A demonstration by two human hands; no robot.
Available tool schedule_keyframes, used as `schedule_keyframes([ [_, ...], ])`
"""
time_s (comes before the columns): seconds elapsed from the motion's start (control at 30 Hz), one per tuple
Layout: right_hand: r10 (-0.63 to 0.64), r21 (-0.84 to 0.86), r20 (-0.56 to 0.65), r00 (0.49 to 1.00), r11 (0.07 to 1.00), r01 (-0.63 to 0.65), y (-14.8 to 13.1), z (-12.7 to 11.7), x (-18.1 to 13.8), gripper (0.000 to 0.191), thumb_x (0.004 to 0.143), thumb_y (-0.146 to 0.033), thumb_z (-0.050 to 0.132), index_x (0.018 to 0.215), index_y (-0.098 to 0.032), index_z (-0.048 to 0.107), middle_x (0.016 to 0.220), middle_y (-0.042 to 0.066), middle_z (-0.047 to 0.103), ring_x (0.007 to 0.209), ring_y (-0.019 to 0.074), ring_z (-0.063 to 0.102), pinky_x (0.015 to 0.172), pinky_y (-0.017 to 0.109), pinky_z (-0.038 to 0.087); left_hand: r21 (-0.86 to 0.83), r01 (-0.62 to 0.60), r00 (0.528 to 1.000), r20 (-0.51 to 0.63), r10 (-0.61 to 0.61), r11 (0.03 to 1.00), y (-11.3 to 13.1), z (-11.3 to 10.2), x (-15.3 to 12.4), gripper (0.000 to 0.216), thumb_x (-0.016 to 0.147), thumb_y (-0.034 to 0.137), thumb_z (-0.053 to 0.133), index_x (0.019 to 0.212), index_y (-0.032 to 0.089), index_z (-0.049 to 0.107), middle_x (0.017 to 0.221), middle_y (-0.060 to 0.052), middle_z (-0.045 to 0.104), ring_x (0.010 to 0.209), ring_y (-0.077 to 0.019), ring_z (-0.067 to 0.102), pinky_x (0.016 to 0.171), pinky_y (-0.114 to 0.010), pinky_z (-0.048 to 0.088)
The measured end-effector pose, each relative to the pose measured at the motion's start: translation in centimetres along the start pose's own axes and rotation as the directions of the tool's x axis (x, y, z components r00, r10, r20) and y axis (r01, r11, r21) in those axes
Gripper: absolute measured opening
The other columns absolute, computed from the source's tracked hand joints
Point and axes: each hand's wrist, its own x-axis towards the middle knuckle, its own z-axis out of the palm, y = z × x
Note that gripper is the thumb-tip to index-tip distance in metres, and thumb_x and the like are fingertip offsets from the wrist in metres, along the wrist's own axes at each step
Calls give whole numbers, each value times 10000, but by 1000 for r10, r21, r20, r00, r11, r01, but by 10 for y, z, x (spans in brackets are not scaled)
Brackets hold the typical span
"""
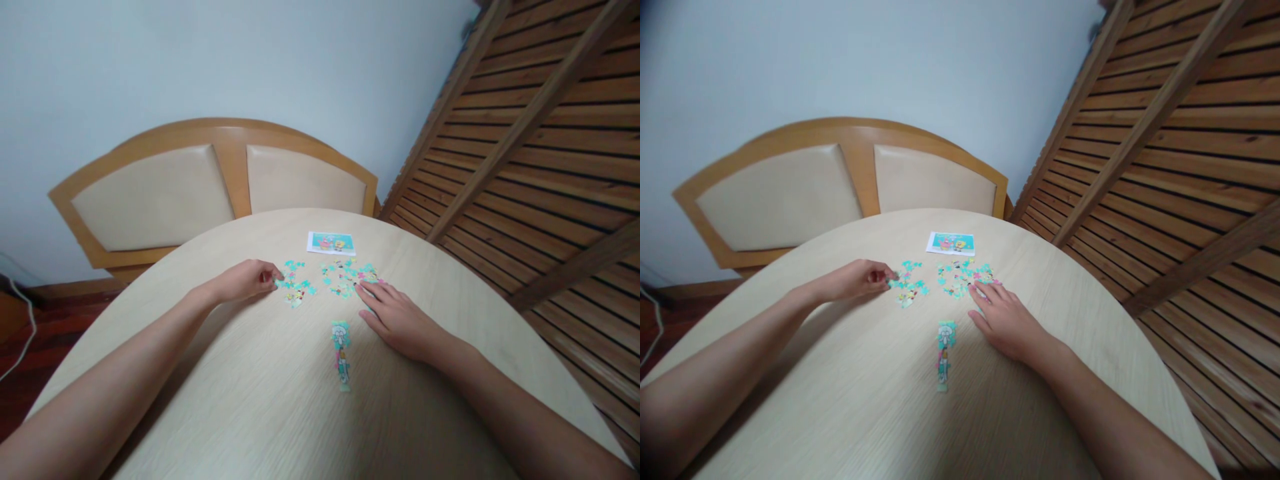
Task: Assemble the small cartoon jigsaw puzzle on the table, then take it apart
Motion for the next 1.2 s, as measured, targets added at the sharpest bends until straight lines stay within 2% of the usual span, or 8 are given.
schedule_keyframes([
  [0.4,-13,10,-9,1000,1000,13,1,2,0,535,1035,-406,354,1486,-152,489,1522,153,492,1389,343,451,1124,547,412,61,-3,1000,10,3,998,1,-3,0,335,822,386,614,1055,184,747,772,-29,707,667,-153,601,617,-235,415],
  [0.6,-5,9,-4,1000,1000,5,0,0,0,526,1032,-403,362,1492,-179,484,1526,136,491,1381,347,455,1106,543,427,89,11,999,38,-14,996,-3,-4,-2,242,792,365,637,931,193,737,804,-29,735,679,-160,632,601,-234,409],
  [0.8,-19,26,12,1000,999,18,-2,-6,1,511,1029,-379,390,1464,-141,513,1493,141,527,1357,341,475,1123,520,413,107,-26,997,76,18,994,8,0,-2,221,817,329,596,916,199,744,810,-27,745,683,-168,646,615,-245,430],
  [0.87,-37,55,11,999,998,37,-2,-8,2,493,1033,-372,385,1459,-165,520,1479,137,541,1349,321,490,1119,517,416,112,-32,997,69,24,993,10,0,-2,248,829,351,593,953,195,741,860,-46,750,724,-189,663,654,-269,465],
  [0.93,-53,84,18,998,995,52,-1,-11,2,489,1038,-379,377,1461,-178,517,1486,136,534,1355,302,491,1130,512,405,129,-47,999,16,46,991,10,1,-1,317,840,393,601,1047,187,724,1006,-85,749,871,-232,685,779,-320,510],
  [1.0,-49,102,21,999,994,47,2,-13,2,509,1034,-409,387,1471,-177,504,1528,135,487,1387,297,462,1146,505,390,166,-72,992,-86,87,984,9,6,-1,463,861,463,599,1215,172,665,1267,-138,675,1141,-287,637,986,-395,482],
  [1.07,-15,109,19,1000,994,13,6,-12,3,576,1015,-477,418,1496,-164,472,1574,139,423,1428,308,410,1155,501,383,211,-56,980,-178,95,976,7,14,0,644,903,556,541,1393,138,540,1511,-186,482,1378,-326,477,1132,-447,387],
  [1.2,124,115,65,990,985,-131,17,-3,5,807,965,-635,427,1564,-100,339,1631,184,295,1494,336,304,1190,516,329,266,10,995,-96,16,964,11,38,2,782,987,622,351,1560,91,315,1648,-191,202,1528,-332,215,1225,-481,243],
])
